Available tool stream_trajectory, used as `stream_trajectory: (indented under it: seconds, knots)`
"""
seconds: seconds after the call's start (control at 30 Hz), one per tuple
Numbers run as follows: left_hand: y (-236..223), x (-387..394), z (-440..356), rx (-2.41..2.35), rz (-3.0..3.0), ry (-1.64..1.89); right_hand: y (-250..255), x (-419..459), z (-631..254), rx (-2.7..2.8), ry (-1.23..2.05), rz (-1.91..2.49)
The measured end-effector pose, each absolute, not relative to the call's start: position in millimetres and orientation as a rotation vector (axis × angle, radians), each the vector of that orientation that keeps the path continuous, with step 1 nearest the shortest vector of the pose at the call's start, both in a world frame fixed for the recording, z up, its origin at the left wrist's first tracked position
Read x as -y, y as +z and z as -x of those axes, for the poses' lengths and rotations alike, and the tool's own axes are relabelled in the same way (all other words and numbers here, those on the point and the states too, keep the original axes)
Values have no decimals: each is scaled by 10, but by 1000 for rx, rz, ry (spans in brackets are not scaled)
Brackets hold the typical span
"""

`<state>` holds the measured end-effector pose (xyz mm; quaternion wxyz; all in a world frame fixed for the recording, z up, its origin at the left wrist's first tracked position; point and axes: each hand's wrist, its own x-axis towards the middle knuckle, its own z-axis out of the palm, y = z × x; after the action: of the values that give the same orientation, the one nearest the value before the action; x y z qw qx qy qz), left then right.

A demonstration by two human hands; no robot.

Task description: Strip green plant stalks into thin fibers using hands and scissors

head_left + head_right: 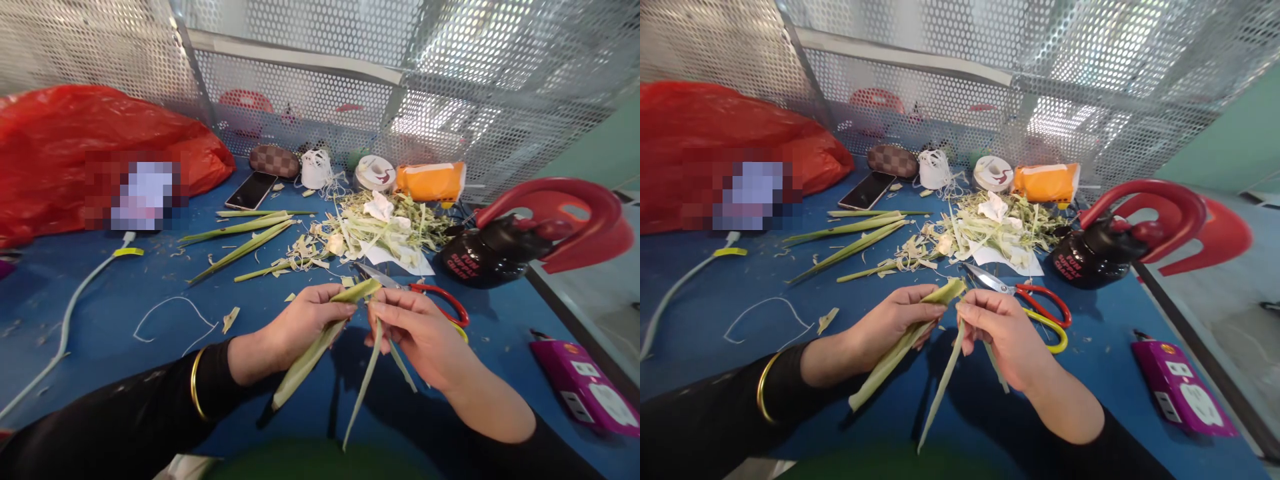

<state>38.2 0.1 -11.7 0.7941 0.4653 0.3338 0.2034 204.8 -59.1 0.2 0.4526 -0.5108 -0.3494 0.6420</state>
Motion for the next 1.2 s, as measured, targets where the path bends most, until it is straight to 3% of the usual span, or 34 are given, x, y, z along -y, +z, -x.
stream_trajectory:
  seconds: [0.3,0.6,0.83,0.93,1.03,1.1,1.2]
  knots:
    - [-121,-42,-378,-829,-1017,455,76,620,-2097,774,1817,1008]
    - [-126,-100,-380,-876,-848,509,238,627,-2183,830,1750,1035]
    - [-126,-79,-371,-907,-824,558,124,553,-2464,1268,1184,1638]
    - [-140,-74,-372,-916,-813,579,21,515,-2502,1593,718,1957]
    - [-152,-56,-380,-920,-795,617,-33,520,-2377,1652,309,1990]
    - [-154,-33,-390,-923,-817,655,-45,549,-2226,1596,473,1862]
    - [-149,17,-412,-903,-882,708,-73,601,-1991,1408,1047,1603]
